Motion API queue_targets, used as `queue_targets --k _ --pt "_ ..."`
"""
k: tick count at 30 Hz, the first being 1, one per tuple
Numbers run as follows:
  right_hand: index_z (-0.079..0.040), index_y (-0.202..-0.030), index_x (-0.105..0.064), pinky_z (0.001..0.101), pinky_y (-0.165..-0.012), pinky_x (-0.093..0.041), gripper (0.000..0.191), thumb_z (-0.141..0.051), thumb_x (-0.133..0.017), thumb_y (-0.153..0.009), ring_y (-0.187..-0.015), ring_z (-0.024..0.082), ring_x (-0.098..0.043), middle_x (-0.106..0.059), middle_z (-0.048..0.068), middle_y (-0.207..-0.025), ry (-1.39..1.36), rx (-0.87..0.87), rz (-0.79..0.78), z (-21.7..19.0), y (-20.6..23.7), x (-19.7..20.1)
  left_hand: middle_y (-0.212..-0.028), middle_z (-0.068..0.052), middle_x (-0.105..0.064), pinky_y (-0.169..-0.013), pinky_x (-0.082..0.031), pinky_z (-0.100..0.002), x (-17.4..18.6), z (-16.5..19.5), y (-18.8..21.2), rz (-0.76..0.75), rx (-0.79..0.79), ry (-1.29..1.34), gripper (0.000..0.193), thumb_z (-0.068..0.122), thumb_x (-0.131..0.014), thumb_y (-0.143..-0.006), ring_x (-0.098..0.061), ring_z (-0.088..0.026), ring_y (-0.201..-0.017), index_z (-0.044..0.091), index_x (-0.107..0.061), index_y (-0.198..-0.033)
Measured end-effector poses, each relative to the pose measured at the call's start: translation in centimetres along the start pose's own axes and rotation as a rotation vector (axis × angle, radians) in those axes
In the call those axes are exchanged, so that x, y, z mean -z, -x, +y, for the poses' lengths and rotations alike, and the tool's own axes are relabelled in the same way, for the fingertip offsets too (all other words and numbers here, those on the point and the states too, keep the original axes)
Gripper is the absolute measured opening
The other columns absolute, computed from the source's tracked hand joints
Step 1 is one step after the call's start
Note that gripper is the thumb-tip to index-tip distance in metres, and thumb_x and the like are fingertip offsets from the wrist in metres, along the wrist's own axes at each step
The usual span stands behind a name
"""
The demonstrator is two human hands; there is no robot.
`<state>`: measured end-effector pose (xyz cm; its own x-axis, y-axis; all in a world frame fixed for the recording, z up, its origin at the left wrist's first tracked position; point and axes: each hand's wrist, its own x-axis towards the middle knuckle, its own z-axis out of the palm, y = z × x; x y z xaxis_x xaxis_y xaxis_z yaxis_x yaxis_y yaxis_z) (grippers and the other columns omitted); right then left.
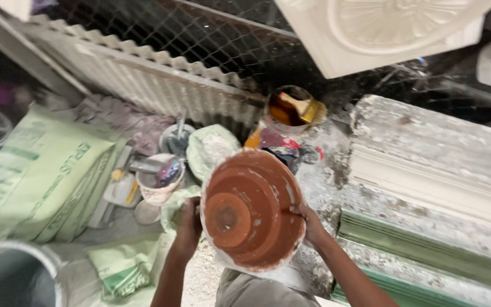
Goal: The person handles long green rubber mold strips laid on a work table, dips a brush into a container of liquid and brushes the strips, then mixes a white plaster-like powder in a large clay bowl by hand, adds water from a tap into a pink bowl and pours it into the clay bowl, and carries the bowl across the workshop.
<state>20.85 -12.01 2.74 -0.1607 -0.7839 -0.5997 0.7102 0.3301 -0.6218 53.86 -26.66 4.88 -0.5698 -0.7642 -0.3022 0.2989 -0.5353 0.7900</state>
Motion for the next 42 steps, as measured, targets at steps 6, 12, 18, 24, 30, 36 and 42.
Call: queue_targets --k 6,12,18,24,30,36,42 --pt "0.002 -0.128 -0.054 0.0496 -0.096 -0.057 0.049 -0.010 -0.064 -0.081 -0.104 0.033 -0.070 -0.068 0.020 -0.117 -0.008 0.056 0.132 2.2 4.3 9.4 -0.143 -0.014 -0.055 -0.112 -0.038 -0.037 -3.9 -4.4 -5.0 -0.141 -0.149 -0.562 0.047 0.027 -0.047 -0.102 -0.050 -0.023 -0.133 0.005 -0.049 -0.144" --pt "-0.005 -0.126 -0.052 0.0522 -0.092 -0.058 0.049 -0.007 -0.063 -0.078 -0.100 0.033 -0.068 -0.064 0.016 -0.109 -0.052 0.101 0.300 1.0 6.4 13.8 -0.082 -0.012 -0.074 -0.078 -0.057 -0.039 -9.4 -0.1 -15.2 0.020 -0.267 -0.805 0.026 0.025 -0.049 -0.106 -0.074 -0.027 -0.079 0.004 -0.064 -0.102" --pt "-0.006 -0.134 -0.056 0.0462 -0.092 -0.058 0.063 -0.005 -0.061 -0.071 -0.098 0.028 -0.069 -0.070 0.014 -0.111 0.004 0.148 0.258 0.4 5.3 13.6 -0.093 -0.023 -0.075 -0.084 -0.051 -0.056 -13.0 5.4 -27.0 0.204 -0.239 -1.312 0.046 0.036 -0.045 -0.113 -0.069 -0.046 -0.094 0.005 -0.074 -0.097" --pt "-0.003 -0.148 -0.051 0.0434 -0.096 -0.052 0.073 -0.005 -0.065 -0.077 -0.102 0.023 -0.061 -0.062 0.009 -0.109 0.008 0.145 0.290 0.7 4.5 14.1 -0.111 -0.025 -0.072 -0.090 -0.054 -0.046 -18.1 0.8 -34.1 0.096 -0.506 -1.201 0.041 0.015 -0.057 -0.094 -0.070 -0.039 -0.103 -0.006 -0.053 -0.128" --pt "-0.008 -0.157 -0.033 0.0341 -0.097 -0.049 0.087 -0.004 -0.063 -0.076 -0.101 0.018 -0.065 -0.069 0.008 -0.115 0.017 0.106 0.282 0.7 3.3 14.7 -0.114 -0.015 -0.069 -0.086 -0.052 -0.034 -27.0 -4.3 -39.2 0.223 0.023 -0.502 0.054 0.028 -0.077 -0.096 -0.066 -0.020 -0.099 -0.010 -0.053 -0.127" --pt "-0.006 -0.160 -0.030 0.0328 -0.093 -0.048 0.089 -0.005 -0.063 -0.078 -0.092 0.018 -0.063 -0.071 0.010 -0.107 0.095 0.092 0.304 1.3 2.6 15.1 -0.087 -0.007 -0.069 -0.058 -0.041 -0.035 -26.7 -1.1 -41.8 -0.019 0.159 -0.400 0.036 0.030 -0.081 -0.087 -0.056 -0.019 -0.068 0.001 -0.070 -0.106" --pt "-0.006 -0.162 -0.024 0.0365 -0.104 -0.046 0.093 -0.006 -0.067 -0.080 -0.095 0.026 -0.063 -0.068 0.021 -0.110 0.160 0.062 0.303 1.6 2.3 15.5 -0.091 -0.022 -0.075 -0.077 -0.058 -0.043 -24.4 2.8 -42.2 -0.009 -0.380 -1.232 0.029 0.022 -0.080 -0.083 -0.073 -0.038 -0.086 0.000 -0.070 -0.100"
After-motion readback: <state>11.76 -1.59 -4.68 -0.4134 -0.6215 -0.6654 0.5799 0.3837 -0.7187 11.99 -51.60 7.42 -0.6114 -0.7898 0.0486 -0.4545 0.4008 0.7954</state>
